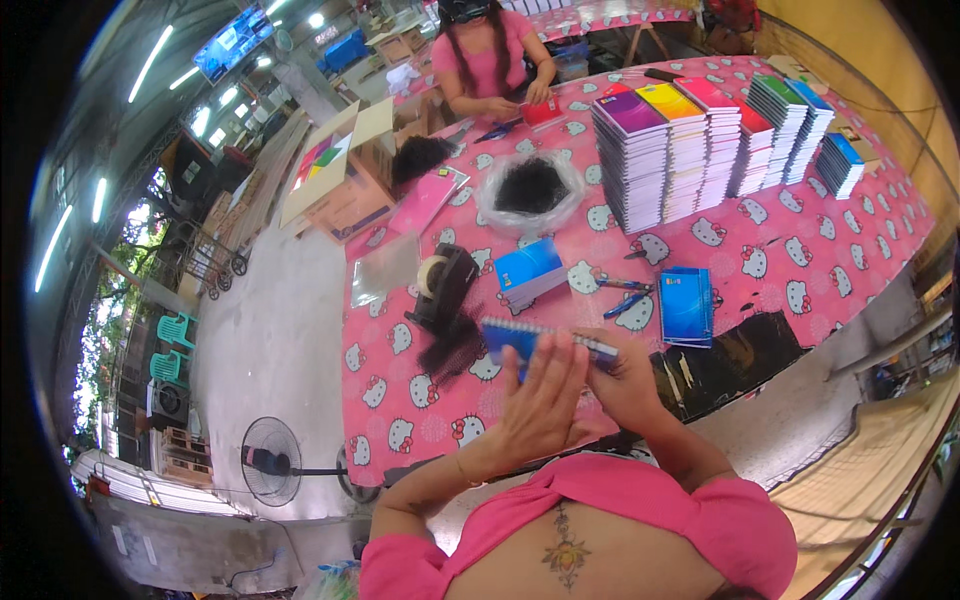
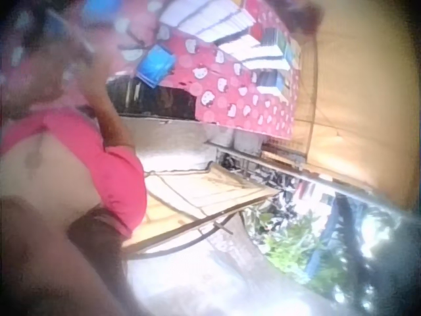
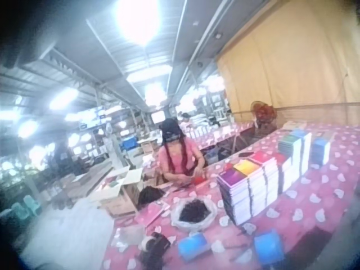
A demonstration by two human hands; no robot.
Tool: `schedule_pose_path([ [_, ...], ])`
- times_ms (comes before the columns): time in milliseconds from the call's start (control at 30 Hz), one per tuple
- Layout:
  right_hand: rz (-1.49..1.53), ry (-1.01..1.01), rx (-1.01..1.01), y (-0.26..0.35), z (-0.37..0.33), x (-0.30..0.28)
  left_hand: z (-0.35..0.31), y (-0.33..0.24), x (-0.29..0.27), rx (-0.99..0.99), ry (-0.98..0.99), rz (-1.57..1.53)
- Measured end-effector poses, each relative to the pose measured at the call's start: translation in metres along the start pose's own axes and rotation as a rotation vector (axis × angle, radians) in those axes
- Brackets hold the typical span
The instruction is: The person applies pieces of adhesive tape to the edges of small blue notebooks and then stacks the finished notebooks.
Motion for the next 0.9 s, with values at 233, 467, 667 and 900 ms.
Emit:
schedule_pose_path([
  [233, 0.023, -0.032, -0.005, 0.002, 0.003, -0.001, -0.006, -0.002, 0.007, 0.063, 0.059, -0.006],
  [467, -0.064, 0.022, 0.037, 0.001, 0.003, 0.0, 0.011, 0.003, -0.009, 0.035, 0.008, -0.043],
  [667, -0.068, 0.069, 0.024, -0.011, 0.003, 0.001, 0.039, 0.016, -0.039, -0.063, -0.115, -0.051],
  [900, -0.2, 0.122, -0.045, 0.002, 0.005, 0.008, 0.04, 0.027, -0.046, -0.043, -0.117, -0.13],
])
Point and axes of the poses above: each hand's wrist, its own z-axis towards the middle knuckle, its own x-axis out of the palm, y = z × x, the point moved 3 cm from there along z, towards the middle knuckle, and after that the axes turned 1 degree about z, right-handed, at the moved point
